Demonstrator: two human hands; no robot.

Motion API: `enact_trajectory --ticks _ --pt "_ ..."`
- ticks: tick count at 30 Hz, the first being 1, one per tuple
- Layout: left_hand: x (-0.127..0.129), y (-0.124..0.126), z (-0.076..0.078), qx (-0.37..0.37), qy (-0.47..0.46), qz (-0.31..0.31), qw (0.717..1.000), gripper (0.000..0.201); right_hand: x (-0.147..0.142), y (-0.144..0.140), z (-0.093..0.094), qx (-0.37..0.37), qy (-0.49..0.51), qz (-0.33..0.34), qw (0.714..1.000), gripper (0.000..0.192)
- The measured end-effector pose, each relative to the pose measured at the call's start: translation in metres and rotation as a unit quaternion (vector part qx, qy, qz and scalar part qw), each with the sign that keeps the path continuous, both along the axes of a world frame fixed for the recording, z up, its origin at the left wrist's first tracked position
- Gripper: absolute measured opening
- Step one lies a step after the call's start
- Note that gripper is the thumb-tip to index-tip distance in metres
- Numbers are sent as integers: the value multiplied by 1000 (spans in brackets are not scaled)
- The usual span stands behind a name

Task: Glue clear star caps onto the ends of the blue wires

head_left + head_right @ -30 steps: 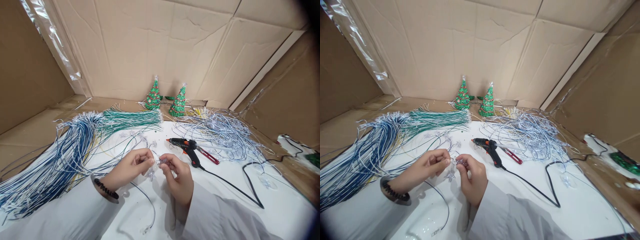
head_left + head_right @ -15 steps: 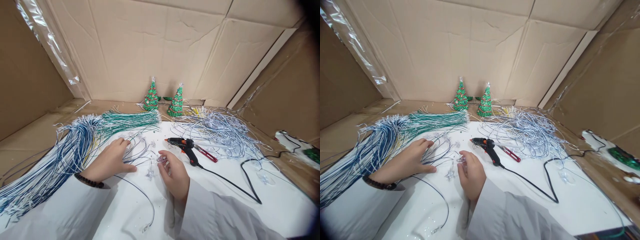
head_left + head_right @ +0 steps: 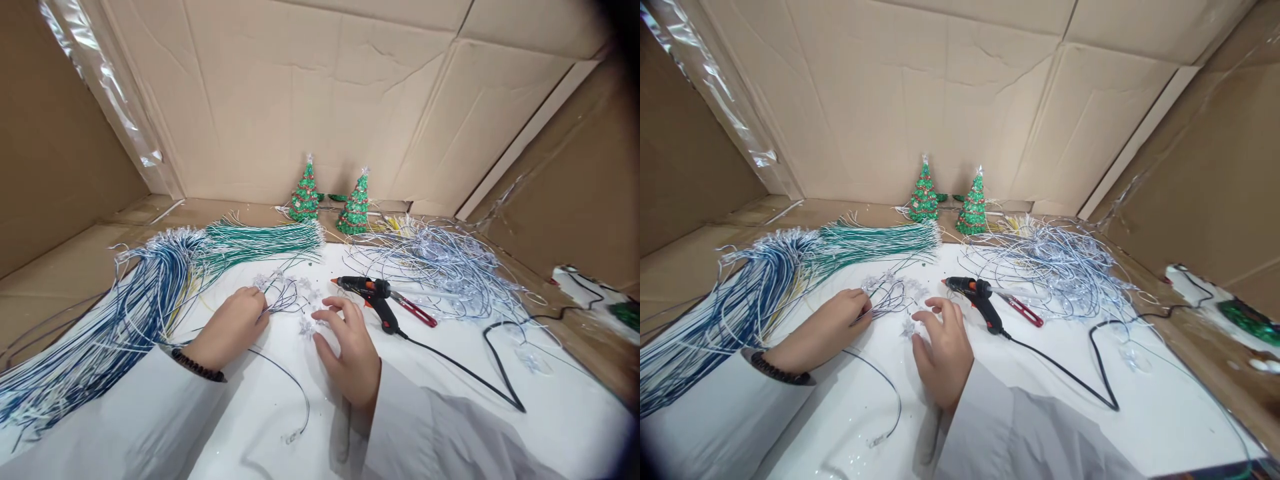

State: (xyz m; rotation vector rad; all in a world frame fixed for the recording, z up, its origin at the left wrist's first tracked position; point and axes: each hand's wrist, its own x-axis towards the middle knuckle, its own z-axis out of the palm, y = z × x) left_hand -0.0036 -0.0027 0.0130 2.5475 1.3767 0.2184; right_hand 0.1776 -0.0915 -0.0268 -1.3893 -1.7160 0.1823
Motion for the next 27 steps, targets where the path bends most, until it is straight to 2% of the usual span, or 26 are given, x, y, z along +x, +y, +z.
enact_trajectory --ticks 10,12,15,17,20,23,25,27 --pt "-14 10 14 -67 -65 22 995 27 2 0 0 -1 22 7 1000 25" --pt "-16 10 18 -109 -106 20 988 28 1 0 0 1 25 5 1000 25" --pt "-16 8 26 -205 -179 11 962 28 1 0 1 -2 33 2 999 25" --pt "-15 5 30 -232 -210 2 950 27 1 0 3 -3 48 16 999 25" --pt "-12 1 33 -182 -239 -3 954 27 1 -1 7 -12 85 86 993 23" --pt "-8 -4 32 -118 -254 24 960 26 0 -3 12 -51 153 169 972 22" --pt "-4 -9 31 -68 -249 41 965 22 -1 -4 14 -106 231 218 942 24" --pt "-1 -16 27 0 -228 33 973 18 -3 -2 13 -181 325 262 891 28"
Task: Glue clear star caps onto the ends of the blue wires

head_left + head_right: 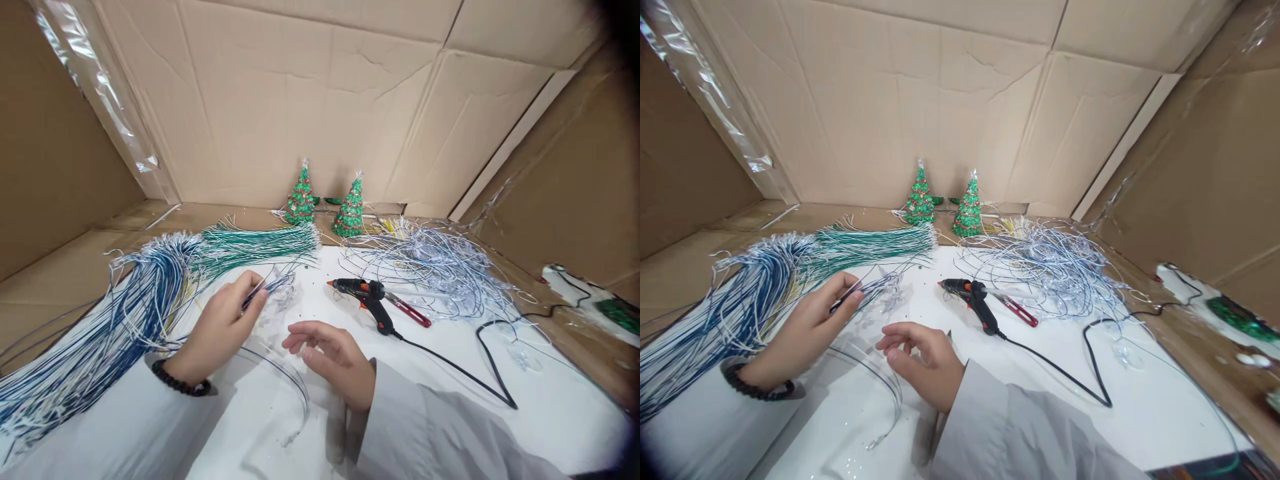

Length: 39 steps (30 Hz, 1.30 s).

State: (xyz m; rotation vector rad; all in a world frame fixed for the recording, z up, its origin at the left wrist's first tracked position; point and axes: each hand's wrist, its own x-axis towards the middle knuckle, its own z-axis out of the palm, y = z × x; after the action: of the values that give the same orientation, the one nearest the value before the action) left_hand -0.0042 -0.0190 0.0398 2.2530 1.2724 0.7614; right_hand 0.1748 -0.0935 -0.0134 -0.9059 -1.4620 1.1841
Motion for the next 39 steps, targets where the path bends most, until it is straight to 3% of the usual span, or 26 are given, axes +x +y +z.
enact_trajectory --ticks 2,5,10,16,18,23,26,32,39 --pt "3 -8 -7 81 29 -19 996 14 -4 4 -3 -71 85 44 993 34" --pt "5 -19 -21 181 69 -90 977 10 -14 10 -9 -112 179 72 975 35" --pt "3 -28 -33 220 78 -160 959 19 -29 12 -8 -112 255 86 957 24" --pt "-11 -29 -34 305 41 -154 939 31 -35 7 -1 -99 248 57 962 30" --pt "-15 -27 -37 294 41 -134 945 31 -34 6 -1 -84 234 32 968 27" --pt "-24 -16 -45 173 100 -72 977 16 -30 6 2 -54 236 16 970 20" --pt "-32 -13 -45 131 170 -52 975 7 -24 3 12 -27 227 4 974 17" --pt "-49 -12 -37 76 228 -49 970 17 -8 -1 40 62 214 -38 974 15" --pt "-62 -8 -31 36 223 25 974 36 22 -24 95 147 151 -205 956 9"
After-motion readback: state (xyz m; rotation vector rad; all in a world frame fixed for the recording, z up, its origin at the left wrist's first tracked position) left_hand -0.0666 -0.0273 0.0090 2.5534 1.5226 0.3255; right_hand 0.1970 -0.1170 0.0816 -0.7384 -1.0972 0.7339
